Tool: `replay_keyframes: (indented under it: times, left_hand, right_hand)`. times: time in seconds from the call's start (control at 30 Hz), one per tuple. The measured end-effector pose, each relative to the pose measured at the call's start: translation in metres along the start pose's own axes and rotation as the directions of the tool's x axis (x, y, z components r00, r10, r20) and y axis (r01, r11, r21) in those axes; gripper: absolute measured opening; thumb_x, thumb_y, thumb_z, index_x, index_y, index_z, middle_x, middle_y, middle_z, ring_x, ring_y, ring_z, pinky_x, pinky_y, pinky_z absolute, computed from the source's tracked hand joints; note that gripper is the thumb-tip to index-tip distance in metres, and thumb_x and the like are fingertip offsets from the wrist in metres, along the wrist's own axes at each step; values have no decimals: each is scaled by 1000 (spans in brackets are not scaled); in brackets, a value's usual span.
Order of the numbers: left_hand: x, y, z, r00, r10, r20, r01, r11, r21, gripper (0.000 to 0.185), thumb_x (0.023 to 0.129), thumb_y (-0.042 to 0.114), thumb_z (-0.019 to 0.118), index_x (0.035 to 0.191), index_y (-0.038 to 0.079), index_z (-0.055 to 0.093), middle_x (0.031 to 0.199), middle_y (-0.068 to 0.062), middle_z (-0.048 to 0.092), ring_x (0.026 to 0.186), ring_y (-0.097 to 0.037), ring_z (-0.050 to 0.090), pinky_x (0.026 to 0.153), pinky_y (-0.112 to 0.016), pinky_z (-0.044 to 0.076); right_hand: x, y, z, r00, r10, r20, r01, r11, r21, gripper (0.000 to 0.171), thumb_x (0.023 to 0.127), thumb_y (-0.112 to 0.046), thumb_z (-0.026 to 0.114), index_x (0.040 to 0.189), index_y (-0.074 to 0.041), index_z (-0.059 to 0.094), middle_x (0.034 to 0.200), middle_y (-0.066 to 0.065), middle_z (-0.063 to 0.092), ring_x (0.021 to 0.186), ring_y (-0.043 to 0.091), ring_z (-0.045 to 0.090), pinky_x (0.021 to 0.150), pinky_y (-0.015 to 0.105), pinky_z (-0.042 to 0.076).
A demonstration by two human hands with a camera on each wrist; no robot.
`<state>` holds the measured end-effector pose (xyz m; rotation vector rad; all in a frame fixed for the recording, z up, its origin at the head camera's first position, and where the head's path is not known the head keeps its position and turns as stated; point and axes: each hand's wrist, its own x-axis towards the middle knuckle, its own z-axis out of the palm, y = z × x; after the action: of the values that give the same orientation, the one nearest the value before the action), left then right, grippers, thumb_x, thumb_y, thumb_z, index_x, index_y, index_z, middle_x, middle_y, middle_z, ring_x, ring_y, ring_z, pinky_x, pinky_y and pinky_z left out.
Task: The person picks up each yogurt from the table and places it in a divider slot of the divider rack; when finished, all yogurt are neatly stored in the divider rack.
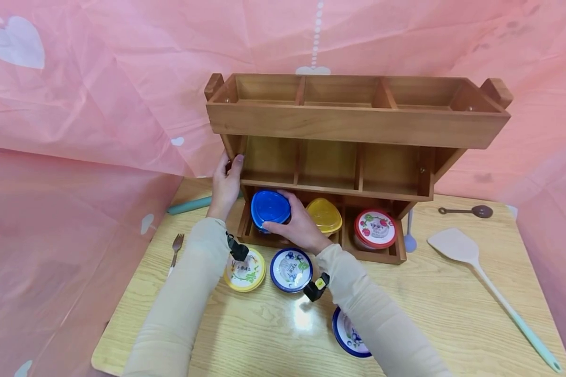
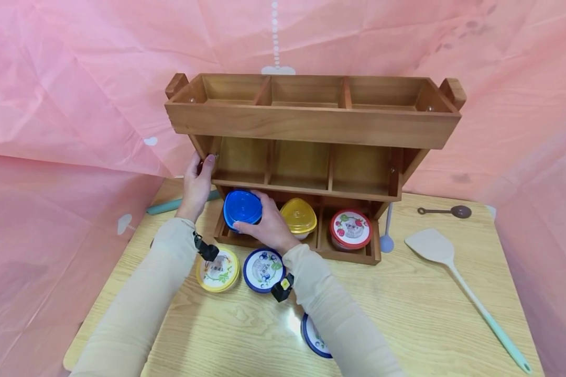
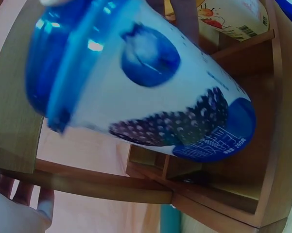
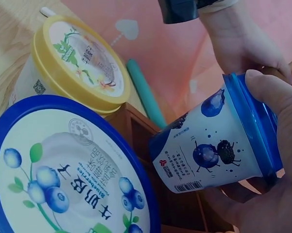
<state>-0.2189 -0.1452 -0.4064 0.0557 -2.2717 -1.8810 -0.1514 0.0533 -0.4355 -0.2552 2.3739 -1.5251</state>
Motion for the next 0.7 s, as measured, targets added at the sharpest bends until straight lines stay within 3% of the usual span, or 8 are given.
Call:
replay_keyframes:
  times: [0.27,0.7]
  left_hand:
    - [0,-1,0,1000,17,1,-17,1000,3,49,102,45,48,148,31,43,147,-3,49,133,-23,48,113,-43,40]
    - [1,-2,0,1000,15,1,-15,1000,-5,46,102,43,49,146,30,45,145,-4,51,131,-24,50,112,-44,41]
  right_hand:
    - [15,4,10,997,54,-55,-55,998,-15,90,83,-41,77,153,-24,23,155,9,33,141,34,37,113,54,36]
    - [35,10,19,992,101,-73,-107,991,-82,93,82,-41,78,153,-25,20,156,12,31,142,35,35,114,54,35]
